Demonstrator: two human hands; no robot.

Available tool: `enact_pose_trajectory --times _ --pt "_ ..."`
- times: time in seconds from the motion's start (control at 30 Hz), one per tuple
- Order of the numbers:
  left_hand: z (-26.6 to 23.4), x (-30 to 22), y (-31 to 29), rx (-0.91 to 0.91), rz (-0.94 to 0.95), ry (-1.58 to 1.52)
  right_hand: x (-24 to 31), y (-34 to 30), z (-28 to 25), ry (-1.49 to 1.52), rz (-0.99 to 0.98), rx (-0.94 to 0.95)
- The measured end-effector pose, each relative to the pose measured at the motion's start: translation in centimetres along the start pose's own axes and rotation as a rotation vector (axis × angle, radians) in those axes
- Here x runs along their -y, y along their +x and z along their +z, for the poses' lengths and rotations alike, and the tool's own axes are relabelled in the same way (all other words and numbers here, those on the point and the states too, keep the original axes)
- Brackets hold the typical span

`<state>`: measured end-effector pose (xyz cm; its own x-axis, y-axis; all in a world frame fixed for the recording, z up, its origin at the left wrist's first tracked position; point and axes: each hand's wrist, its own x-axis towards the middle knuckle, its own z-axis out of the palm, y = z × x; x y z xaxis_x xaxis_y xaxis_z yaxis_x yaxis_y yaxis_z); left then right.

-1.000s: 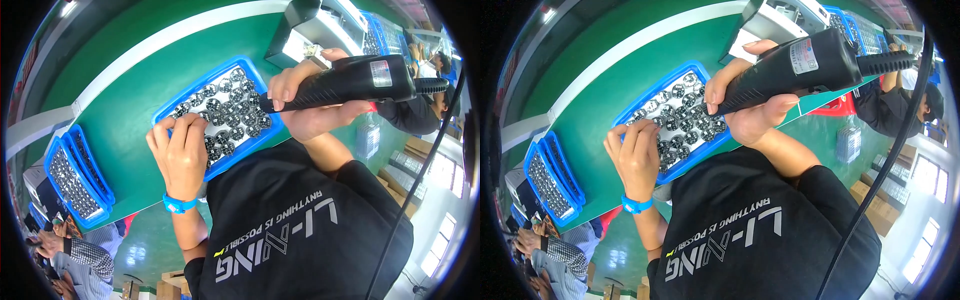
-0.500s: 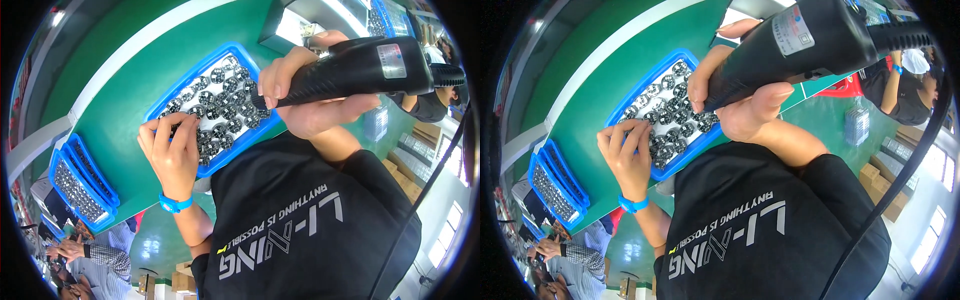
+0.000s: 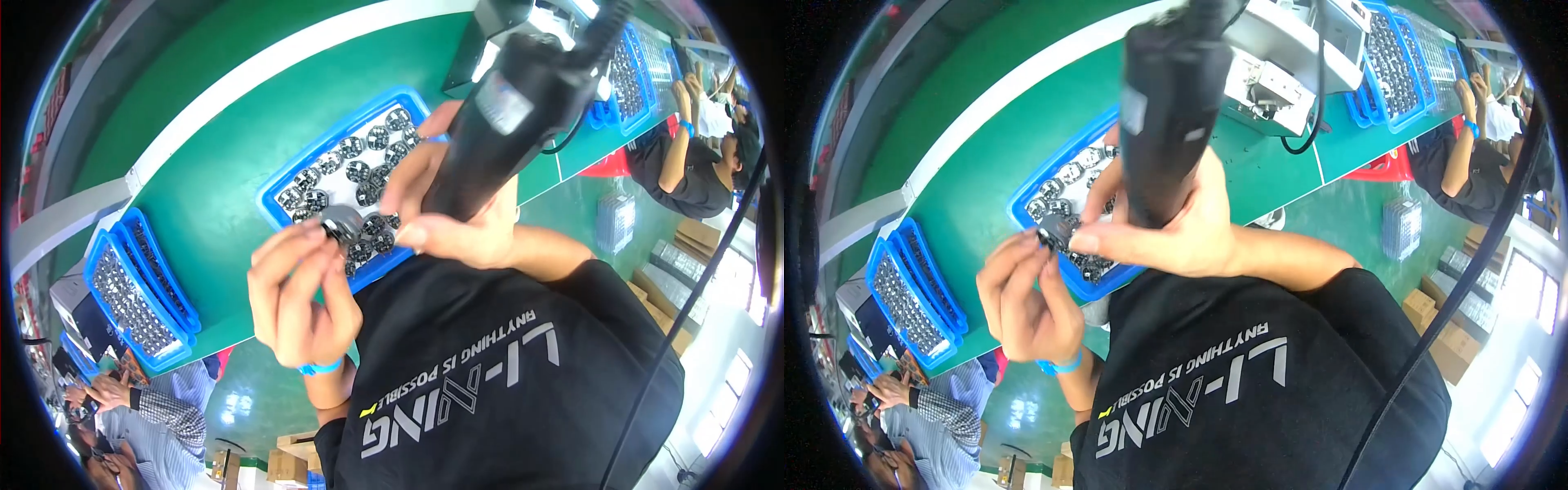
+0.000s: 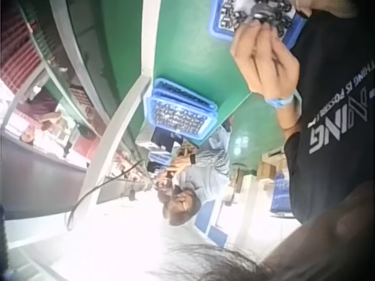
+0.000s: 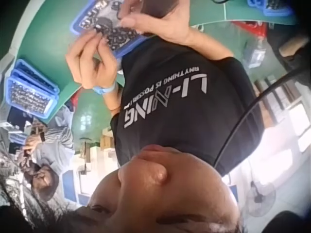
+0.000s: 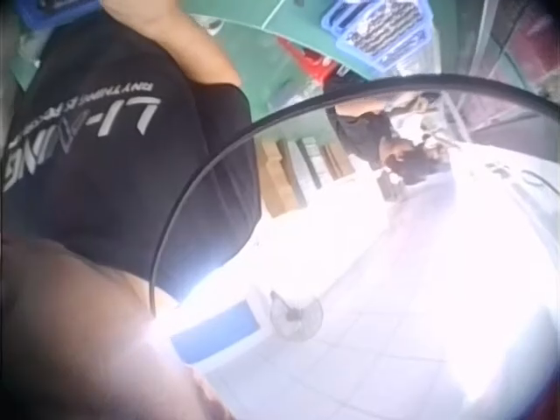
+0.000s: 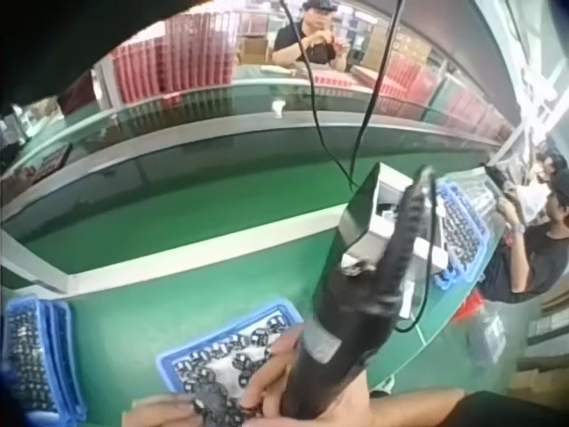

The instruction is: The person assembles small electronic components at a workbench using an electric screwdriver.

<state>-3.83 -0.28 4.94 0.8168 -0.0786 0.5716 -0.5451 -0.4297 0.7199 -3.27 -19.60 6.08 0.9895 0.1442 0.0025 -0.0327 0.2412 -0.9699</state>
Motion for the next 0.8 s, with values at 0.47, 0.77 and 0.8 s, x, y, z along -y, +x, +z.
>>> enact_pose_trajectory --times 0.47,0.77,0.8 --pt "0.9 -2.7 -1.3 -0.111 -0.176 -0.08 -0.8 -0.6 1.3 0.225 0.083 0.084" --pt "0.9 -1.9 -0.3 -0.107 -0.024 -0.021 -1.6 0.0 0.6 0.124 -0.038 0.04" --pt "0.8 -1.8 0.0 -0.106 -0.022 -0.022 -1.1 0.1 0.5 0.078 -0.043 0.086"
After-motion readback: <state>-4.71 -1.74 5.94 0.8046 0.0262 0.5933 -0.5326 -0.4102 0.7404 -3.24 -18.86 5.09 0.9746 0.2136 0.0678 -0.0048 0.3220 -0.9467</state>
